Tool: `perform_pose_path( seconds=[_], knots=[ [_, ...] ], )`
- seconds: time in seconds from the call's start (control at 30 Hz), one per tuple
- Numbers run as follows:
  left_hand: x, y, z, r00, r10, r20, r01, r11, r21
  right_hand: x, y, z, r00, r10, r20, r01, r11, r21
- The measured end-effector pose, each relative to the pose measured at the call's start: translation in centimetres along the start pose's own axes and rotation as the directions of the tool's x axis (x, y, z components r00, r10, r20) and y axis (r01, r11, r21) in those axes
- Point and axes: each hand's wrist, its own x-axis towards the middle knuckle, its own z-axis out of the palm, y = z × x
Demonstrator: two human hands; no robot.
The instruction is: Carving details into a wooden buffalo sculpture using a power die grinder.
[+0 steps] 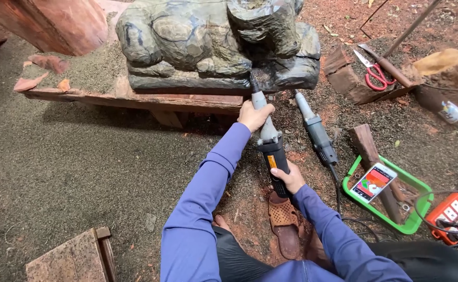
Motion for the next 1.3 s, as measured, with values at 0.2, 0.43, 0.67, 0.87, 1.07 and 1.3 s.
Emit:
perform_pose_path(
  seconds=[0.2, 0.43, 0.67, 0.87, 1.07, 1.3],
  knots=[
    [1.9, -2.0, 0.5, 1.000, -0.007, -0.019, 0.005, 0.997, -0.083, 0.8, 0.1, -0.5, 0.999, 0.032, 0.016, -0.032, 0.999, 0.025],
    [2.8, -2.7, 0.6, 0.999, -0.024, -0.041, 0.017, 0.987, -0.162, 1.6, 1.4, -1.0, 0.998, 0.060, 0.022, -0.060, 0.998, -0.015],
    [0.0, 2.4, -0.4, 0.998, -0.038, -0.059, 0.010, 0.908, -0.420, 2.8, -3.5, -4.3, 0.992, 0.006, 0.126, 0.008, 0.994, -0.107],
    [1.5, 5.1, -3.3, 0.995, 0.008, -0.101, -0.080, 0.666, -0.741, 1.1, -15.6, -7.5, 0.927, -0.034, 0.374, 0.228, 0.843, -0.488],
    [3.5, 5.7, -3.0, 0.997, 0.023, -0.077, -0.070, 0.713, -0.698, -0.3, -17.7, -6.1, 0.971, 0.083, 0.223, 0.010, 0.924, -0.383],
    [1.9, 5.2, -3.8, 0.996, 0.037, -0.086, -0.088, 0.679, -0.729, -1.4, -17.8, -4.7, 0.974, 0.117, 0.193, -0.027, 0.909, -0.415]
  ],
)
